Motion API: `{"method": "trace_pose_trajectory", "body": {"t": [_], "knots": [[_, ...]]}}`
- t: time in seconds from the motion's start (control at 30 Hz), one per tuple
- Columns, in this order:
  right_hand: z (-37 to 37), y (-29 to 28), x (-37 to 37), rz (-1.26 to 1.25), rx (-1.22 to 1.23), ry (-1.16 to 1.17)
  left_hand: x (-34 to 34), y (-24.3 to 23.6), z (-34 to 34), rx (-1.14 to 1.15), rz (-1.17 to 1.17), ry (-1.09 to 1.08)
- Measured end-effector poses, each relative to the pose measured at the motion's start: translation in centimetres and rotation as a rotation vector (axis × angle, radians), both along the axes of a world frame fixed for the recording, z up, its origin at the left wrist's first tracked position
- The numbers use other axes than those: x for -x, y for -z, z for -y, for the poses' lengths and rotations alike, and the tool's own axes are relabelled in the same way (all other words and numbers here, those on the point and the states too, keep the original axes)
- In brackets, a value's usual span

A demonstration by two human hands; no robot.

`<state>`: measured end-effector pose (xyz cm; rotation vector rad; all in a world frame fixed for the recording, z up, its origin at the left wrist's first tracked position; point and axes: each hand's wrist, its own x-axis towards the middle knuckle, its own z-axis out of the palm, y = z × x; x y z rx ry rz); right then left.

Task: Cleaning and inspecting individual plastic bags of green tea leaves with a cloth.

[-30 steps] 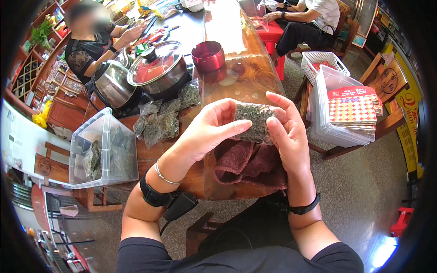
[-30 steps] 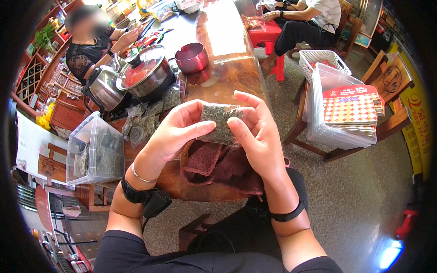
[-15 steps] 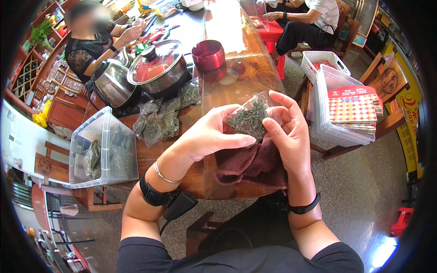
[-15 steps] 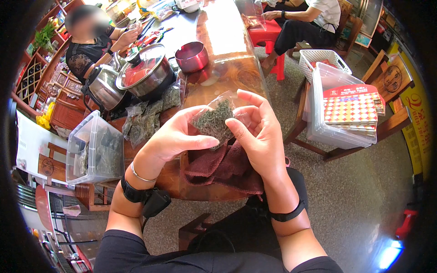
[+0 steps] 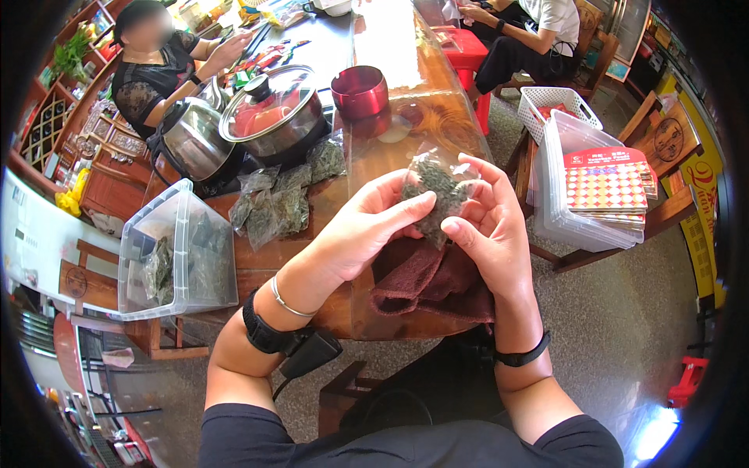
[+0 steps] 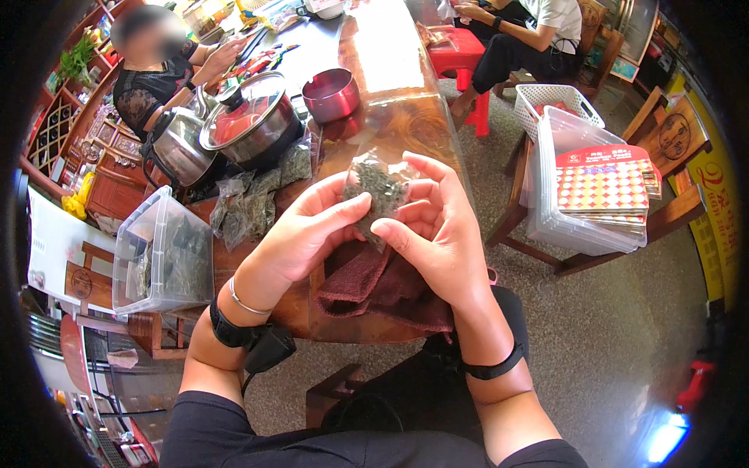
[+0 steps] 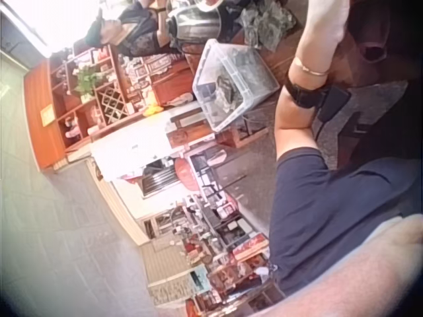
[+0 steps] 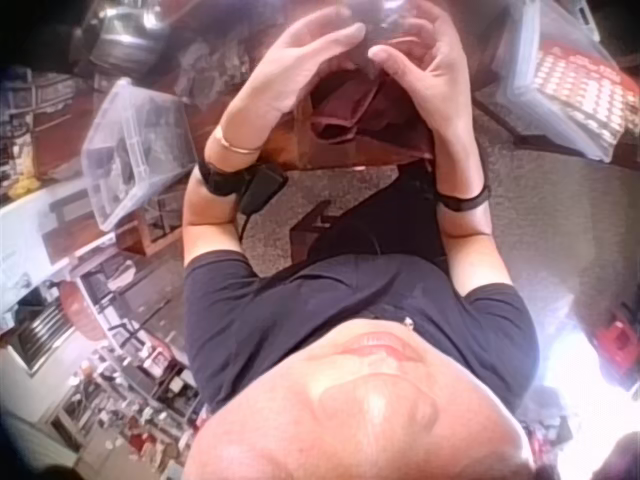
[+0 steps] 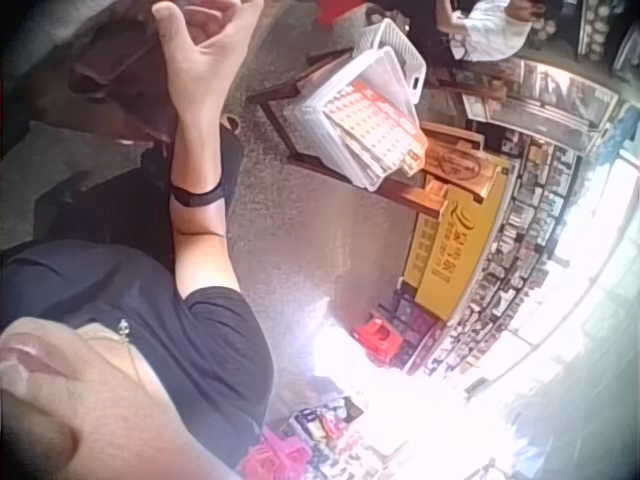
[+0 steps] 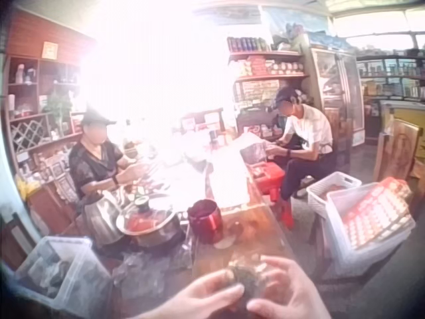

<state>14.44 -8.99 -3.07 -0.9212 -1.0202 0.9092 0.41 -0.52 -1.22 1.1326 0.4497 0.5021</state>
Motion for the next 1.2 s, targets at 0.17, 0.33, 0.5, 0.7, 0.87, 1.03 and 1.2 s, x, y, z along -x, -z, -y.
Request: {"method": "trace_pose_trajectory", "body": {"t": [0.17,0.33,0.5,0.7,0.87,1.03,1.2], "knots": [[0.05,-0.5,0.26,-0.025,0.014,0.052,-0.01,0.07,0.0,0.008,-0.011,0.015],[0.14,-0.26,-0.03,0.023,0.031,0.137,0.02,-0.14,0.21,-0.074,0.021,0.021],[0.15,-0.27,0.04,0.006,0.024,0.098,0.0,-0.32,0.25,0.063,0.0,-0.023],[0.17,-0.4,0.09,-0.024,0.043,0.08,-0.14,-0.15,0.07,0.01,-0.014,-0.013],[0.13,-0.4,-0.09,-0.035,0.062,0.054,0.12,0.22,-0.05,0.047,-0.042,-0.054],[0.07,-0.4,-0.12,-0.054,0.079,0.06,0.0,-0.16,0.1,0.058,-0.084,-0.051],[0.16,-0.16,-0.31,-0.019,0.08,0.045,0.13,0.53,-0.25,-0.149,-0.012,0.087]]}}
